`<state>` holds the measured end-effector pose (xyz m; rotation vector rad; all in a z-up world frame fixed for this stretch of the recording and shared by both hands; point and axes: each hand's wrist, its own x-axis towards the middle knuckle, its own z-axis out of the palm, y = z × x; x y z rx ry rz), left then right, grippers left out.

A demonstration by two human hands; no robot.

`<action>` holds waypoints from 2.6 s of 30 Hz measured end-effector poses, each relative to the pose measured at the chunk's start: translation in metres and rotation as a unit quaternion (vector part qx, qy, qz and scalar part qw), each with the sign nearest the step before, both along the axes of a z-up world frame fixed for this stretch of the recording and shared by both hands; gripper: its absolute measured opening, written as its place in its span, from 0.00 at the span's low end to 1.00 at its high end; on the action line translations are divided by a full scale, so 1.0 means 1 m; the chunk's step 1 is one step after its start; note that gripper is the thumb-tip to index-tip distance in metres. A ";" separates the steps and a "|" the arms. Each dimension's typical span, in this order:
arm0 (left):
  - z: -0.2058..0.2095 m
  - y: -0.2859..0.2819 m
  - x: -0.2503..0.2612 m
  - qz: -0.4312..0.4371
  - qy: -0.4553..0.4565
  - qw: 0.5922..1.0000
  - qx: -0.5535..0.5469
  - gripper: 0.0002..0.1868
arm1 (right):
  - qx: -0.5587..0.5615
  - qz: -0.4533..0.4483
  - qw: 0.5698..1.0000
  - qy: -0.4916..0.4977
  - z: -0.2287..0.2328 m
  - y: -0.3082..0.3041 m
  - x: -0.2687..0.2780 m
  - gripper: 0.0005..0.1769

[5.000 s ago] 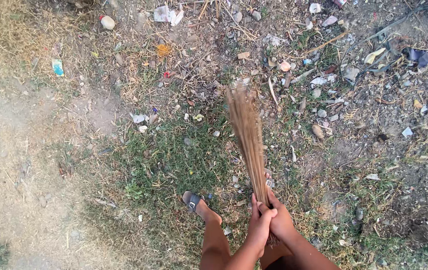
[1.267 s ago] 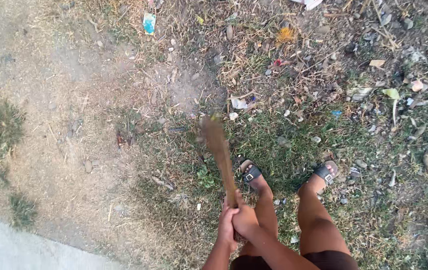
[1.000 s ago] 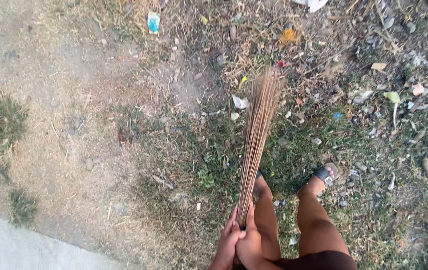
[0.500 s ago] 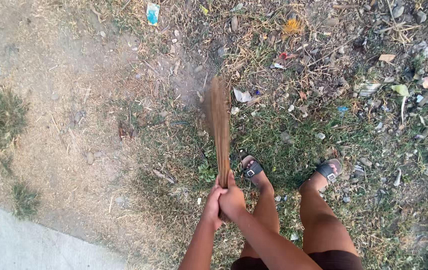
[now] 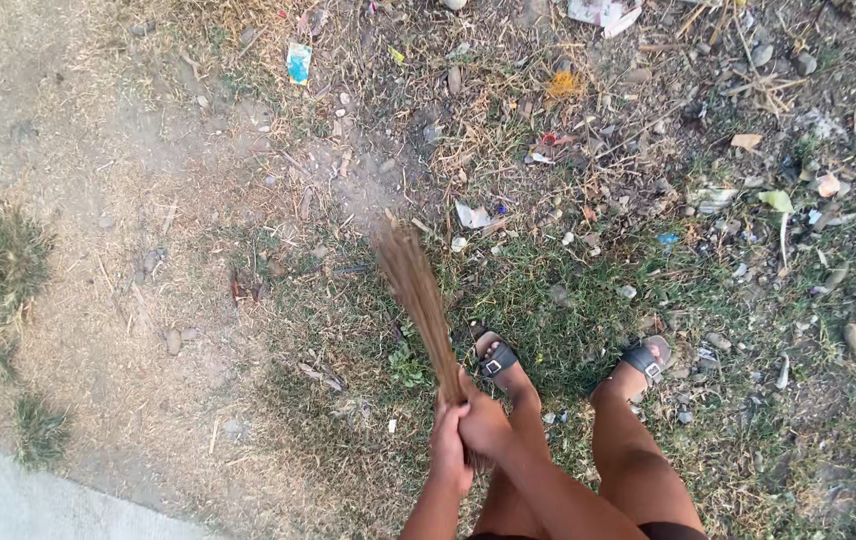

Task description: The person sweeps dirt, ash, and small debris on the ground using a handheld broom made of sticks.

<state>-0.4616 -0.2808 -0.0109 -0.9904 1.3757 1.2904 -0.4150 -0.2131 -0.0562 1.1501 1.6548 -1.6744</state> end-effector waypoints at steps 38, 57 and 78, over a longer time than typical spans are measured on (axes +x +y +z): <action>0.015 0.032 0.066 0.038 0.021 0.995 0.088 0.44 | 0.010 -0.121 0.992 0.023 0.026 0.029 0.065 0.39; 0.013 0.047 0.037 -0.140 0.125 0.975 0.122 0.54 | 0.170 -0.212 0.958 0.095 0.087 0.062 0.028 0.44; 0.030 0.012 0.036 -0.169 0.109 0.974 0.108 0.49 | 0.041 -0.313 0.943 0.107 0.066 0.005 0.048 0.43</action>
